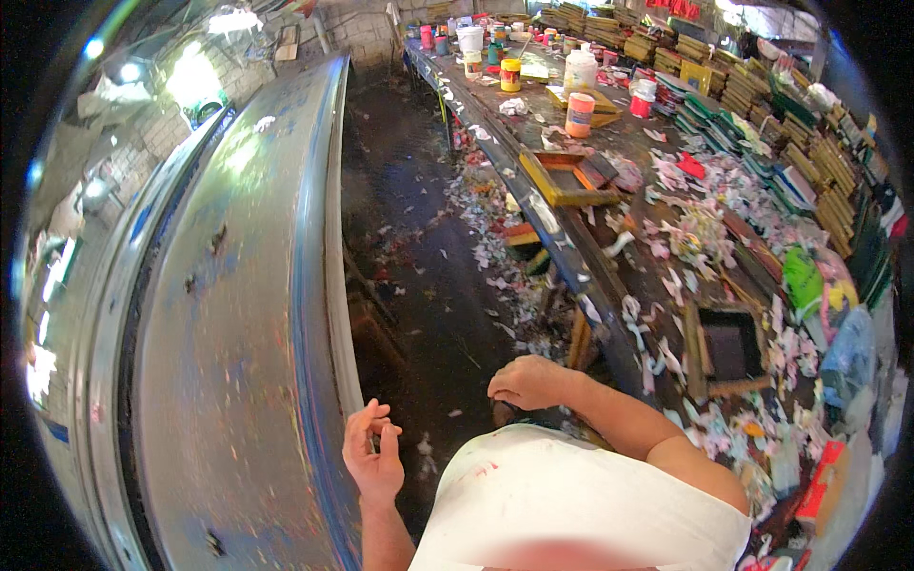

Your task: The person prepares a screen printing frame with yellow ink, then walks to a long fabric roll and uses a squeegee to pull ink through the screen onto the fabric. The person repeatedly re-inks and prints along the fabric length.

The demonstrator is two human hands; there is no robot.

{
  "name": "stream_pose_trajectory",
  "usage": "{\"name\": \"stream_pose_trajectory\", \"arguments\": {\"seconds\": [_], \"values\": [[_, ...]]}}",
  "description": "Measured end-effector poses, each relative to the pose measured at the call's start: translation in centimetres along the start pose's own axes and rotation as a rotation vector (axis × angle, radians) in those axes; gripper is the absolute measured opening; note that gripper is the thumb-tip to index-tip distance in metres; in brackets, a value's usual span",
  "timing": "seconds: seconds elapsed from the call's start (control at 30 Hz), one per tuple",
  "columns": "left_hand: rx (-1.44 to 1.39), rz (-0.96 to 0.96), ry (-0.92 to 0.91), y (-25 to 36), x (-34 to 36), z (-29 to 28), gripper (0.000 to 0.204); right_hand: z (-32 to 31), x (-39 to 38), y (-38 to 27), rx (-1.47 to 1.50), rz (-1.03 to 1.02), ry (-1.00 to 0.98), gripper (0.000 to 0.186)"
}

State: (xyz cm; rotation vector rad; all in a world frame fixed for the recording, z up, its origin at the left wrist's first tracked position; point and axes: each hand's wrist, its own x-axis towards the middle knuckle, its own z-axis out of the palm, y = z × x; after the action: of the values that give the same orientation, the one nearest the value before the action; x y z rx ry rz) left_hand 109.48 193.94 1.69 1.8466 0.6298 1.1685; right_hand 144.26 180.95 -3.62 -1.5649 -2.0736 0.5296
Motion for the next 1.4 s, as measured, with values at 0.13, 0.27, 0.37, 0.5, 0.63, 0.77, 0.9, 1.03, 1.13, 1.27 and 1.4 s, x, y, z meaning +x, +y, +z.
{"name": "stream_pose_trajectory", "arguments": {"seconds": [0.13,0.27,0.37,0.5,0.63,0.77,0.9,1.03,1.13,1.27,1.4], "values": [[0.116,-0.138,0.04,-4.4,9.8,1.8,0.044,-7.6,13.3,8.4,0.008,-0.143,0.098,0.013],[0.244,-0.237,0.141,-7.6,18.0,1.9,0.04,-13.5,27.2,13.9,-0.002,-0.265,0.072,0.012],[0.324,-0.363,0.282,-10.3,23.6,2.1,0.038,-16.9,36.7,18.3,0.092,-0.373,0.11,0.013],[0.303,-0.493,0.441,-16.5,33.4,2.2,0.036,-20.8,47.3,27.4,0.199,-0.417,0.179,0.015],[0.317,-0.48,0.425,-24.0,46.7,1.6,0.033,-25.8,54.8,36.9,0.146,-0.219,0.27,0.015],[0.166,-0.318,0.305,-31.3,61.7,4.8,0.035,-33.1,57.5,45.6,0.094,-0.064,0.476,0.013],[0.023,-0.125,0.06,-35.0,74.8,10.0,0.032,-38.4,57.1,55.1,0.308,0.303,0.953,0.021],[0.093,0.071,-0.208,-38.1,85.8,17.9,0.027,-43.2,53.6,67.8,0.745,0.544,1.596,0.051],[0.017,0.139,-0.283,-40.8,93.6,25.2,0.026,-46.6,49.0,76.3,0.861,0.529,2.054,0.063],[-0.04,0.129,-0.456,-42.8,103.1,33.4,0.02,-47.9,43.2,83.5,0.604,0.522,2.492,0.076],[-0.012,0.131,-0.618,-45.3,110.7,40.1,0.021,-47.8,39.8,86.9,0.561,0.662,2.641,0.079]]}}
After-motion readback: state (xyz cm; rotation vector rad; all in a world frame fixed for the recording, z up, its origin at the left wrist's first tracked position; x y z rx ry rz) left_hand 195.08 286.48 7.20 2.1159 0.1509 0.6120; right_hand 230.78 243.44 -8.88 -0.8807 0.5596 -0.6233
